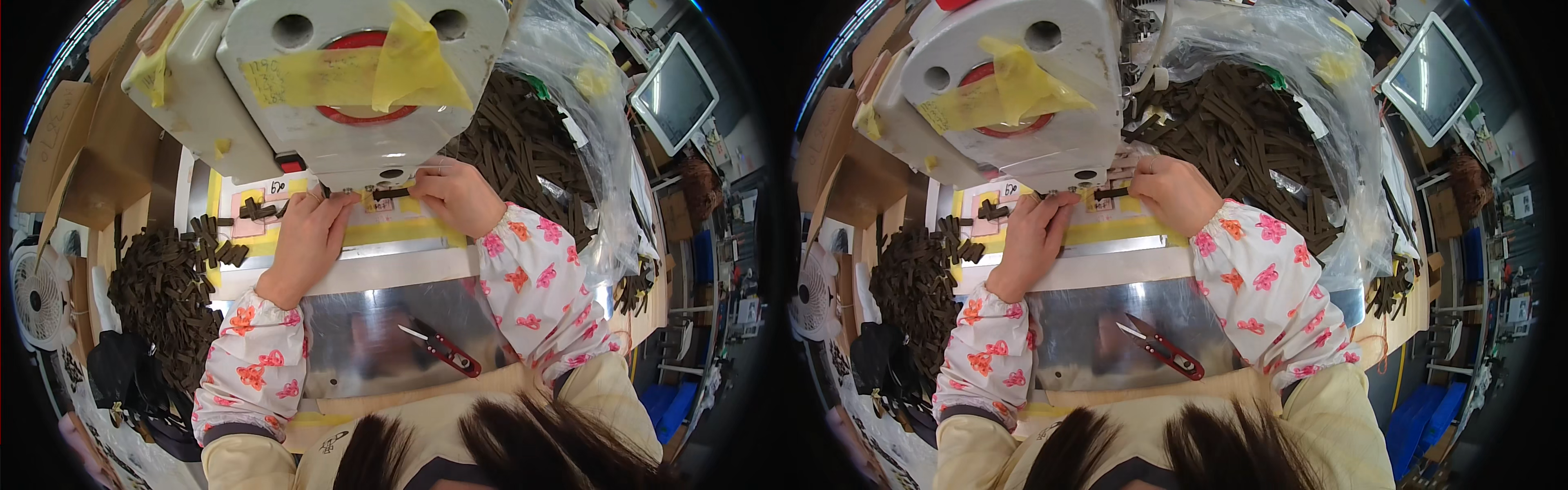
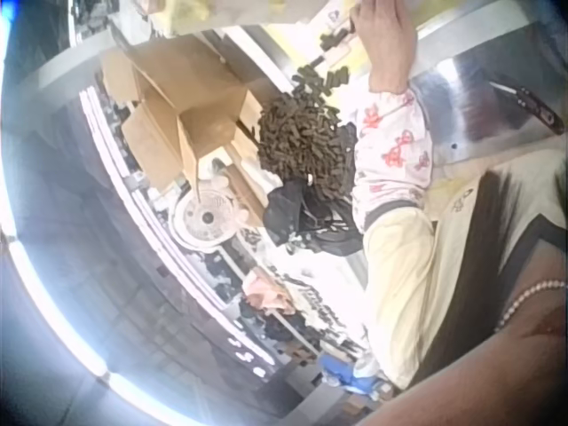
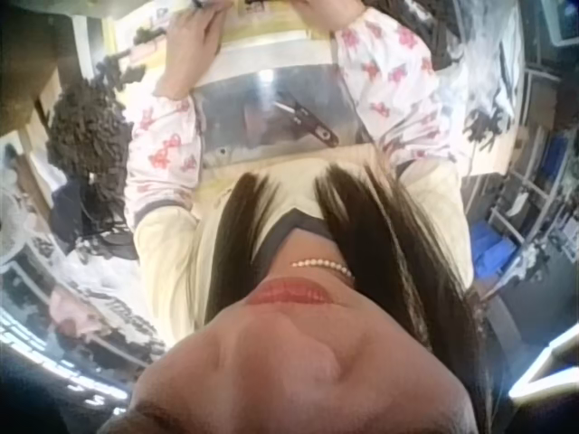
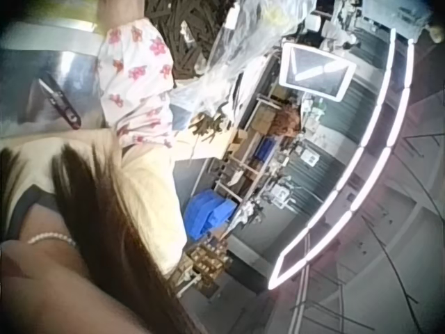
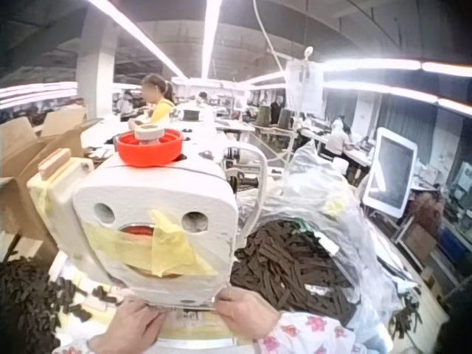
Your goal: The person picks up fabric strips, positions them under a sewing machine needle, and stitches them.
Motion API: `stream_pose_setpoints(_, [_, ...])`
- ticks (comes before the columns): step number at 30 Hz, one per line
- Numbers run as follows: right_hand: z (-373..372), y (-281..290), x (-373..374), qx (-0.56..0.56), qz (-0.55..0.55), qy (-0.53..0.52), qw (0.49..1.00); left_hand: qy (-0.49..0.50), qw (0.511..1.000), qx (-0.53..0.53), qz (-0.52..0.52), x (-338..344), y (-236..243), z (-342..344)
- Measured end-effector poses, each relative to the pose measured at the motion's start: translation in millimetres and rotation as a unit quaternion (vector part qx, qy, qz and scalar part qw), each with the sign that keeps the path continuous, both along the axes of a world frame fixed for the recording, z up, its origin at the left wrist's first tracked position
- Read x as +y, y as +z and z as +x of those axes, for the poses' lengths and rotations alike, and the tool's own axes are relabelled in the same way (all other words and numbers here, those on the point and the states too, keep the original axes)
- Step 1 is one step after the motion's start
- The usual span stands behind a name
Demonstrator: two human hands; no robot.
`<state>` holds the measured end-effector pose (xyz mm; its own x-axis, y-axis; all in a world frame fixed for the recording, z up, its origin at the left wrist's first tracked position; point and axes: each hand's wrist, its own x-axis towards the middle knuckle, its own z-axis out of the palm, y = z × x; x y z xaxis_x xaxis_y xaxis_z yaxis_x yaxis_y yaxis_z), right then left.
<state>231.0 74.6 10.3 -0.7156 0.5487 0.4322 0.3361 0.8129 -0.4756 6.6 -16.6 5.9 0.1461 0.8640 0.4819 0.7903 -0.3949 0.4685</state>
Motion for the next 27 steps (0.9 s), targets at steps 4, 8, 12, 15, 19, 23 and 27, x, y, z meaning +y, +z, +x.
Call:
stream_pose_setpoints(4, [-3,-1,-2,0.02,-0.001,-0.012,1.0,-0.026,0.999,0.015,0.016,2,-2,-2])
stream_pose_setpoints(8, [-9,-5,-2,0.059,0.021,-0.01,0.998,-0.042,0.994,0.093,0.046,5,-7,-2])
stream_pose_setpoints(12, [-19,-5,-11,0.078,0.027,-0.047,0.995,-0.04,0.992,0.116,0.015,6,1,4])
stream_pose_setpoints(15, [-23,-7,-14,0.079,0.027,-0.063,0.995,-0.033,0.992,0.118,-0.042,5,5,4])
stream_pose_setpoints(19, [-22,-5,-17,0.083,0.02,-0.079,0.993,-0.019,1.0,0.02,-0.012,3,3,2])
stream_pose_setpoints(23, [-22,-6,-16,0.09,0.018,-0.075,0.993,-0.005,1.0,-0.002,-0.023,3,6,3])
stream_pose_setpoints(27, [-21,-7,-14,0.095,0.025,-0.066,0.993,-0.014,1.0,0.003,-0.024,3,6,2])
